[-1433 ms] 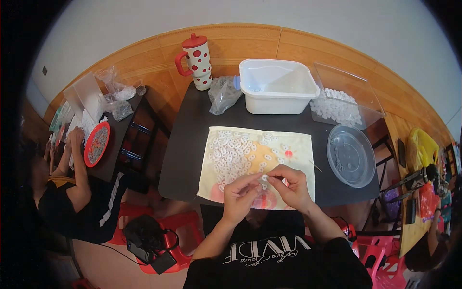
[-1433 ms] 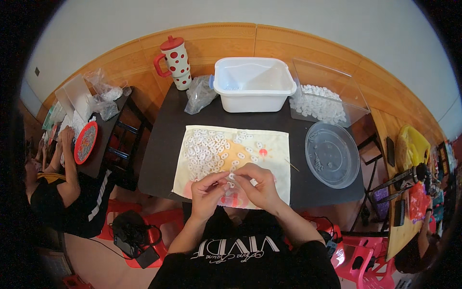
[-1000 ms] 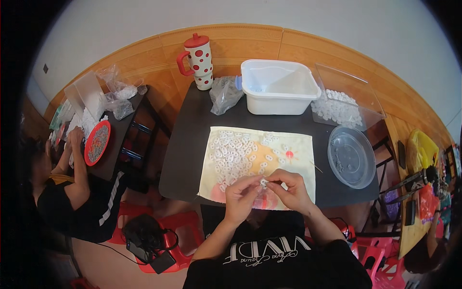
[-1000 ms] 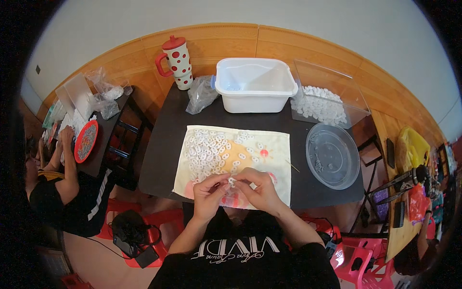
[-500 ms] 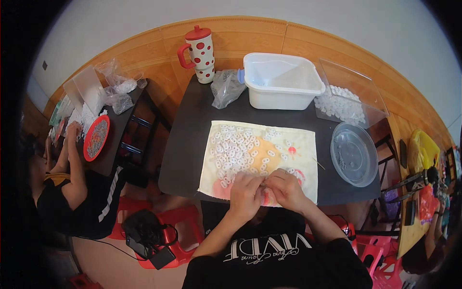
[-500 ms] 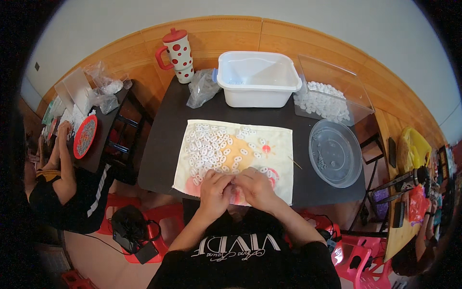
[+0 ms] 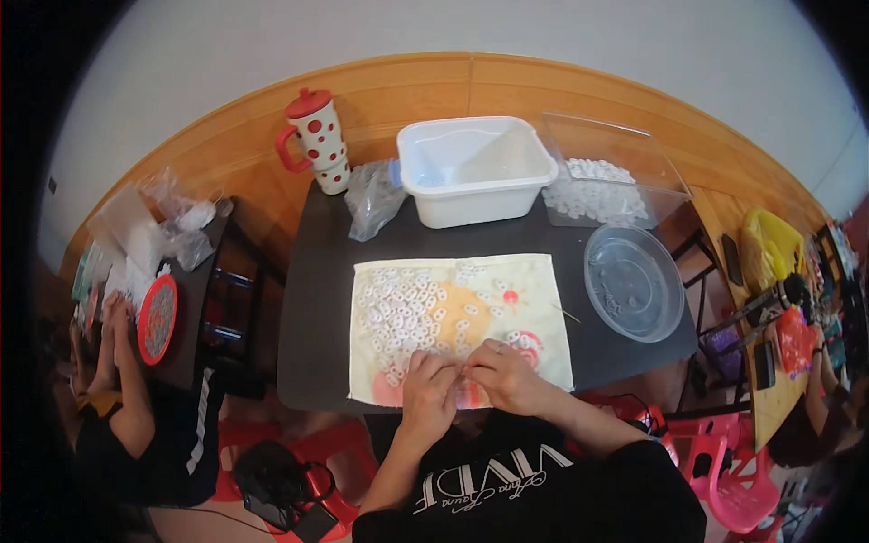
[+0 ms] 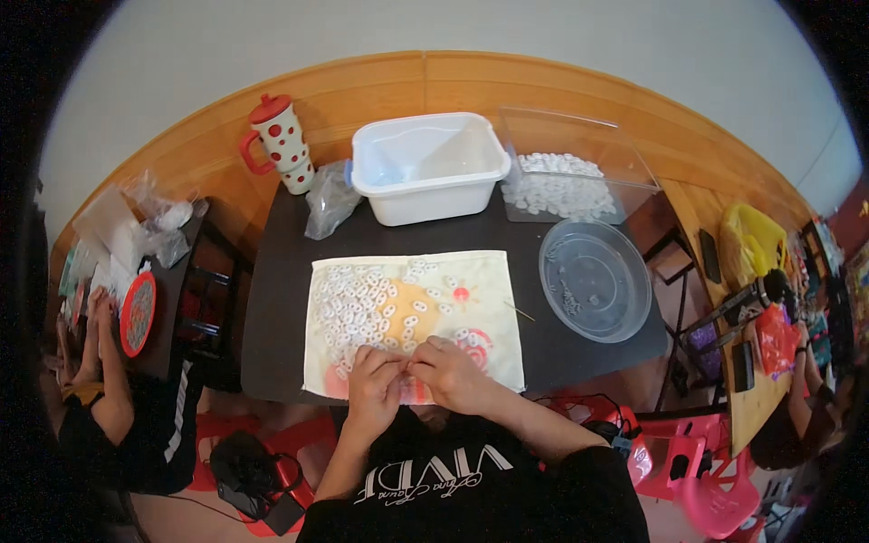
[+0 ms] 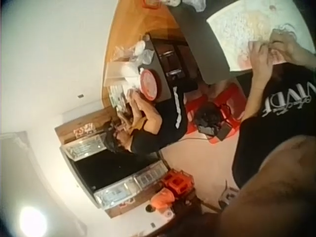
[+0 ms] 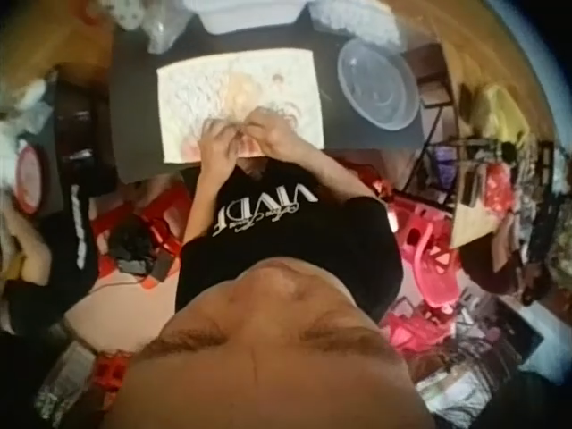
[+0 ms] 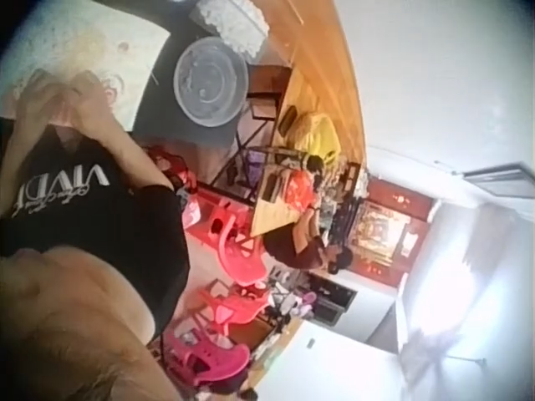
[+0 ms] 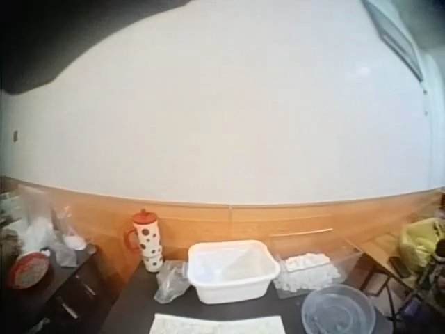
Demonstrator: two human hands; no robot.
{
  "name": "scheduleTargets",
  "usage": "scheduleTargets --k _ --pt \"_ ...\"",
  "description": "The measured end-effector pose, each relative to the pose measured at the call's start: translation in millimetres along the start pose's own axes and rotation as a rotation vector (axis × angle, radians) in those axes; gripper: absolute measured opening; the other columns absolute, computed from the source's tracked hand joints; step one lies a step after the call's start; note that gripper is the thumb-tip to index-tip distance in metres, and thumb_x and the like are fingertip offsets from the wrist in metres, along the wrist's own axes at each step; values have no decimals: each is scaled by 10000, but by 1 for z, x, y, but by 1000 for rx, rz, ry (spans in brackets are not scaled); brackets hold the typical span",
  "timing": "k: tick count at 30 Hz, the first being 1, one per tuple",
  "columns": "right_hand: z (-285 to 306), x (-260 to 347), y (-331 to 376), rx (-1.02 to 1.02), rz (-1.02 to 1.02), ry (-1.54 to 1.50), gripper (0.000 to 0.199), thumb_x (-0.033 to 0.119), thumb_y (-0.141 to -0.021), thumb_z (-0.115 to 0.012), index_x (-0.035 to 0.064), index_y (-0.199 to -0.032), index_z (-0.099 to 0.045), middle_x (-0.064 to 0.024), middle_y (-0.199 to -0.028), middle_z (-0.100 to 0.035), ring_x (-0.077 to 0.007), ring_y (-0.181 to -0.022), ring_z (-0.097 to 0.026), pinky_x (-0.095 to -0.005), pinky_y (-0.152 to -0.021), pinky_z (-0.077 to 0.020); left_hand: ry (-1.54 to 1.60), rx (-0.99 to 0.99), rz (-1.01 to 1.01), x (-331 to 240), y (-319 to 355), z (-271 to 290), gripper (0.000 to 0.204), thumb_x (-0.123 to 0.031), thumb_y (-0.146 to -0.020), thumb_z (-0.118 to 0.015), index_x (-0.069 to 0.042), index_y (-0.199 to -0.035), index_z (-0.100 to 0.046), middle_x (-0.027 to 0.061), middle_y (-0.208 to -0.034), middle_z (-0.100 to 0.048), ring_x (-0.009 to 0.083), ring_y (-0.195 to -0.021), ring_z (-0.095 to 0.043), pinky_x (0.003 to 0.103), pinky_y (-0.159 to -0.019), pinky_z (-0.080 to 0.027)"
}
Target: Sorting and arranging small white plastic rings on a patterned mat.
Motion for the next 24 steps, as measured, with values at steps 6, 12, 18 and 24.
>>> scheduleTargets --k 6,12,18,24 --pt "-1 0 3 29 18 0 264 -6 -677 -612 -22 -938 -640 -134 -903 -543 -318 -835 -538 -392 -723 -462 -9 5 -2 -2 -1 -3 201 76 -686 -636 29 -875 -686 115 -909 -653 324 -846 -567 395 -718 -487" --pt "-1 2 0 84 34 -9 238 23 -663 -631 -7 -898 -620 -137 -923 -539 -319 -854 -533 -387 -755 -460 -37 45 -32 -6 -3 -4 218 81 -655 -625 36 -862 -677 118 -916 -651 327 -847 -567 391 -715 -489" --pt "0 3 -3 59 39 16 257 -28 -635 -634 -14 -891 -643 -120 -914 -567 -298 -831 -548 -381 -749 -463 2 26 -46 -7 -5 0 256 81 -658 -642 38 -910 -668 125 -933 -644 339 -850 -564 409 -739 -480" --pt "42 -12 0 -220 56 65 130 -19 -705 -631 30 -824 -651 -120 -868 -621 -288 -752 -604 -397 -629 -474 78 -20 67 5 1 3 325 68 -762 -630 50 -1086 -646 163 -962 -622 367 -893 -562 439 -765 -480"
Point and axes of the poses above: each hand's wrist, its own y-axis away from the middle knuckle, its own z-axis out of the back of the hand, x = y × z, the point moved 8 cm from there along -y, towards the middle knuckle
